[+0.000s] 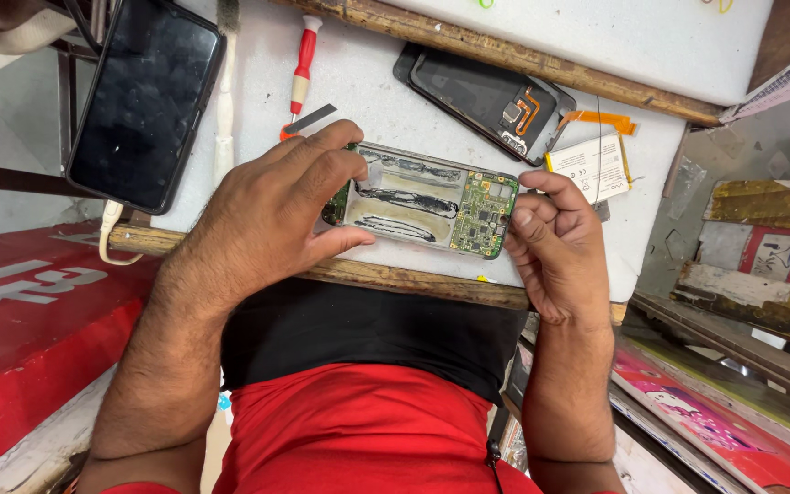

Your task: The person cleans a small green circuit board using a white brush, repeatedly scrubbing both sides. They place the board into a disassembled phone chassis, remove it, and continue brushing. The workspace contains other phone parts and tools.

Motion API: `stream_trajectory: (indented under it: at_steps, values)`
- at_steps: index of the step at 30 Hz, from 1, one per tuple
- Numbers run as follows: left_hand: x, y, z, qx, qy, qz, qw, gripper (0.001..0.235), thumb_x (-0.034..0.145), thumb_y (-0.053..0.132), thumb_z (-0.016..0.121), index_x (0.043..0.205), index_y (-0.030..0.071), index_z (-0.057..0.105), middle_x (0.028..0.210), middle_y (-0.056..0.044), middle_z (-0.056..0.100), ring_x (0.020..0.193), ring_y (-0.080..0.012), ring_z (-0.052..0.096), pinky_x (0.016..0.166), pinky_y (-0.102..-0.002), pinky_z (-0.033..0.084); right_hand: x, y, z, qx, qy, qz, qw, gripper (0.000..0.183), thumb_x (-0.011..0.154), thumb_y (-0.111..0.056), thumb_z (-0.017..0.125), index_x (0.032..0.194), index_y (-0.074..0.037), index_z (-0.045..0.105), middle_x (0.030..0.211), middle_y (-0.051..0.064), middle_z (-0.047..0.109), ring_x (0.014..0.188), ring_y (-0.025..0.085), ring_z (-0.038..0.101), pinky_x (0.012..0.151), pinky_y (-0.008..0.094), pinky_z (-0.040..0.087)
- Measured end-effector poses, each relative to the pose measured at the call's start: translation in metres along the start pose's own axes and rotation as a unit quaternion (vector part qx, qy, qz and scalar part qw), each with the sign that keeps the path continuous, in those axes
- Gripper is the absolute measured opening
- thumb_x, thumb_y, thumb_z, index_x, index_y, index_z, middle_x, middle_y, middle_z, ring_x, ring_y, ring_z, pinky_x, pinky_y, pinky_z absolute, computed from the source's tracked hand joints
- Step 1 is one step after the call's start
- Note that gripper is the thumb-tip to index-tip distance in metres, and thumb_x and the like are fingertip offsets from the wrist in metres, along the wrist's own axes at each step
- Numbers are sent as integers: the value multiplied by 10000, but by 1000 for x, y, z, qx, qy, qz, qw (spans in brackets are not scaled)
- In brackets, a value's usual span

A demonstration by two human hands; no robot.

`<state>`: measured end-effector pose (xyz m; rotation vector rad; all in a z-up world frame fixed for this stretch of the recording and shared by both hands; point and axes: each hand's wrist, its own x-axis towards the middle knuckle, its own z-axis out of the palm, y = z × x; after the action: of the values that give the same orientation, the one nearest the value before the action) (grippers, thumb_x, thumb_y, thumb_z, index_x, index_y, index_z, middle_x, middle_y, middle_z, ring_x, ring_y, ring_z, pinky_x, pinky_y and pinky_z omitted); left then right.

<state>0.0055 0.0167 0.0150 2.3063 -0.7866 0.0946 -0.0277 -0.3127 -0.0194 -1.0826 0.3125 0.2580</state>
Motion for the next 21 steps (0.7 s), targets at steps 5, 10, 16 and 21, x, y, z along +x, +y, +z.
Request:
stream_trajectory:
  at_steps: [5, 10, 16, 21]
  values:
    - [-2, -2, 4, 9, 6, 8, 1000, 673, 788, 404, 878, 1250, 113, 484, 1397, -118, 576, 1083, -289, 699, 902, -415, 613, -1, -1, -6, -12, -13, -20, 1000, 316, 1037, 69, 675, 1334, 18, 582, 1074, 117, 726, 885, 156, 720, 793, 257, 622]
    - [-4, -4, 8, 24, 1, -7, 1000, 662, 764, 412, 873, 1231, 113, 511, 1395, -95, 573, 1103, -283, 703, 902, -401, 617, -7, -18, -8, -48, 39, -85, 994, 265, 1059, 2, 583, 1322, 20, 570, 1127, 212, 741, 988, 262, 764, 869, 338, 637]
    - [3, 1, 20, 32, -37, 19, 999, 701, 743, 418, 878, 1244, 52, 551, 1403, -154, 549, 1002, -267, 684, 803, -379, 614, -29, -13, 10, -319, 92, -225, 916, 200, 1094, -12, 634, 1289, 26, 647, 1230, 204, 726, 1130, 268, 733, 1041, 357, 614]
    - [4, 7, 23, 61, -61, -30, 996, 705, 716, 389, 857, 1277, 57, 588, 1376, -155, 562, 960, -252, 670, 747, -355, 607, -36, 6, 37, -590, 16, -310, 745, 229, 984, -16, 725, 1212, -29, 709, 1257, 144, 732, 1300, 332, 674, 1157, 416, 517]
